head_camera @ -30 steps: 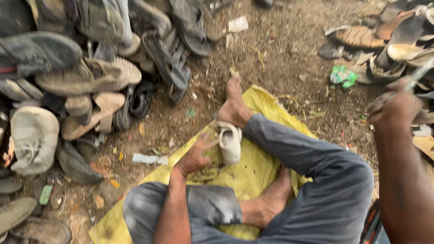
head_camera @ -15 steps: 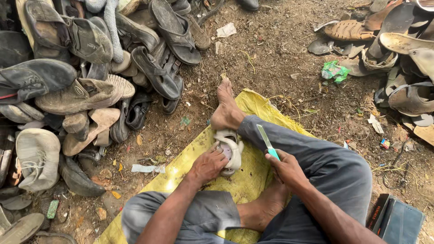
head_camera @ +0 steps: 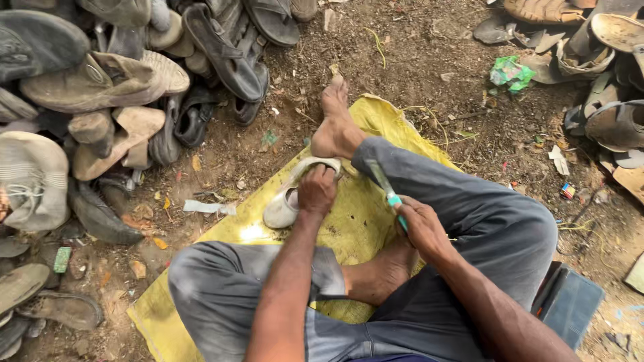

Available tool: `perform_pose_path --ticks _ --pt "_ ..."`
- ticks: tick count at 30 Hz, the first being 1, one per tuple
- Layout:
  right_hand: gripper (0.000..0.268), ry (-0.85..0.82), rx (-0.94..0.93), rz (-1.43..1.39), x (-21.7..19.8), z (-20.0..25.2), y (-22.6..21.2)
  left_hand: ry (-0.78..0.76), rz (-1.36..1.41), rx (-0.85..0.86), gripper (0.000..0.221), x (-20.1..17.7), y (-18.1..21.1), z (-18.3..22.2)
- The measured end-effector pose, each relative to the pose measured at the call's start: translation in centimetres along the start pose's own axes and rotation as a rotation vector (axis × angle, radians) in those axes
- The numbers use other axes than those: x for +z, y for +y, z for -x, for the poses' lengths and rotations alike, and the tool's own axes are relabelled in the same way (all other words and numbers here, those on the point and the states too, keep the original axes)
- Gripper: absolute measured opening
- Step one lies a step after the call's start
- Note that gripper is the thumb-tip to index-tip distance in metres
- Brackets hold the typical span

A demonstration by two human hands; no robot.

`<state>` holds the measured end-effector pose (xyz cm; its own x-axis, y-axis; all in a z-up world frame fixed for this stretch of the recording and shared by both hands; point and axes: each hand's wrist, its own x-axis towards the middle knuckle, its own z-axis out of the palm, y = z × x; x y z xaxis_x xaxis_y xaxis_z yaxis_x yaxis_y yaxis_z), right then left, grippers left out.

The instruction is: The person cleans and scrapes old shoes and sandals by hand using a small scraping tool.

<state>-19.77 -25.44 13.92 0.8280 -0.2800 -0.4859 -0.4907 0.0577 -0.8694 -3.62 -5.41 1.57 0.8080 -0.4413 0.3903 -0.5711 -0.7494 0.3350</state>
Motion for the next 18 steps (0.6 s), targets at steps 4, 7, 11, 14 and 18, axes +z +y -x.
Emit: perform_pose_path --ticks 4,7,11,14,18 --pt "0.036 -0.109 -0.223 0.318 0.5 -0.9 1.6 0.096 0.243 -0.112 0.034 -0.1 -0.8 1.1" --pt "0.037 -0.152 -0.273 0.519 2.1 -2.1 2.2 0.020 0.563 -0.478 0.038 1.6 -2.3 1.9" --pt "0.032 -0.073 -0.320 0.640 6.1 -4.5 1.6 0.103 0.565 -0.439 0.040 2.4 -3.1 2.1" --pt "0.028 -0.017 -0.401 0.576 7.9 -5.0 1.1 0.245 0.512 -0.297 0.039 2.0 -2.1 2.1" --pt "0.030 -0.012 -0.284 0.645 8.7 -3.9 2.0 0.242 0.435 -0.344 0.042 1.2 -1.5 2.0"
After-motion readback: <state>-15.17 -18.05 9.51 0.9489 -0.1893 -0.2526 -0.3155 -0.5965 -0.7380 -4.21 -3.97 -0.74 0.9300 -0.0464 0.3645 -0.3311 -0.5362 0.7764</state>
